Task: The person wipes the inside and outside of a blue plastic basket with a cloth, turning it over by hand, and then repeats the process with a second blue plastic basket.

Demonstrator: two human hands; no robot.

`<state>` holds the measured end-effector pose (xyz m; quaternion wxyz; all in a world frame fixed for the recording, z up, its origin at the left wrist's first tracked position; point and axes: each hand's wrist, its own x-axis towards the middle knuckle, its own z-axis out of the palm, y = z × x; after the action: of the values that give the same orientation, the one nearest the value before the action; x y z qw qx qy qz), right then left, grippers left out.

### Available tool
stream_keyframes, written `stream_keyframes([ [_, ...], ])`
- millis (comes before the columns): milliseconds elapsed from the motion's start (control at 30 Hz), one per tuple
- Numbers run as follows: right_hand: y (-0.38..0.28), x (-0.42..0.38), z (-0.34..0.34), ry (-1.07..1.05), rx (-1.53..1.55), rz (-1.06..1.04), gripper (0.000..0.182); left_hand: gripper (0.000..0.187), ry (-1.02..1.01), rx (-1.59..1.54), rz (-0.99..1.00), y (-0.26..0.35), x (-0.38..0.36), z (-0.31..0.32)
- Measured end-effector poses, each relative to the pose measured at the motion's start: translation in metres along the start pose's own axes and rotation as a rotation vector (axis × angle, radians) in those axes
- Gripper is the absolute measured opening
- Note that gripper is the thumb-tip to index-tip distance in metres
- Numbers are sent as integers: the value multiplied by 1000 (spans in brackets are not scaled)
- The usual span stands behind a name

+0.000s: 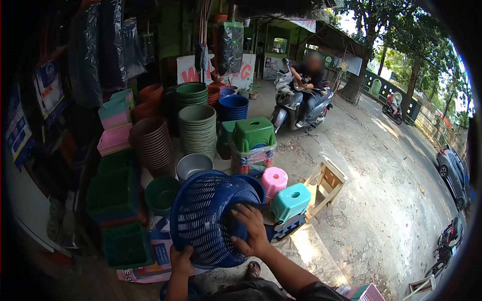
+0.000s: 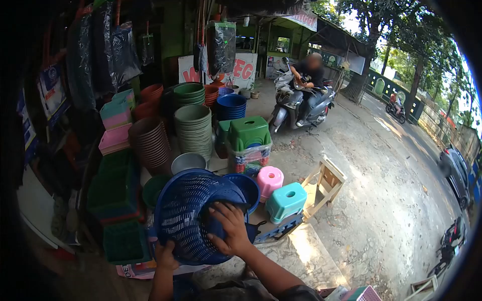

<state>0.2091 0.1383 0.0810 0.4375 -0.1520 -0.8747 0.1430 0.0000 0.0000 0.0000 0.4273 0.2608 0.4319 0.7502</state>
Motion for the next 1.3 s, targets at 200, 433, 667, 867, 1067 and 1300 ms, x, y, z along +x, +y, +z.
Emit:
stream_keyframes([
  [200,-6,-41,24,260,76,366,59,48,-37,-298,-9,-1,20,14],
  [433,0,-4,-11,217,91,219,58,43,-98,112,-118,-9,-10,8],
  [667,2,-73,44,325,228,551,56,51,63,-166,-38,-2,2,27],
  [867,-1,-21,14,290,93,212,52,45,-96,109,-129,-14,-4,14],
  [1067,52,-67,46,307,719,1312,39,34,-104,175,43,6,2,36],
  [1300,10,-102,44,254,1513,1702,40,44,-375,1197,258,5,19,32],
])
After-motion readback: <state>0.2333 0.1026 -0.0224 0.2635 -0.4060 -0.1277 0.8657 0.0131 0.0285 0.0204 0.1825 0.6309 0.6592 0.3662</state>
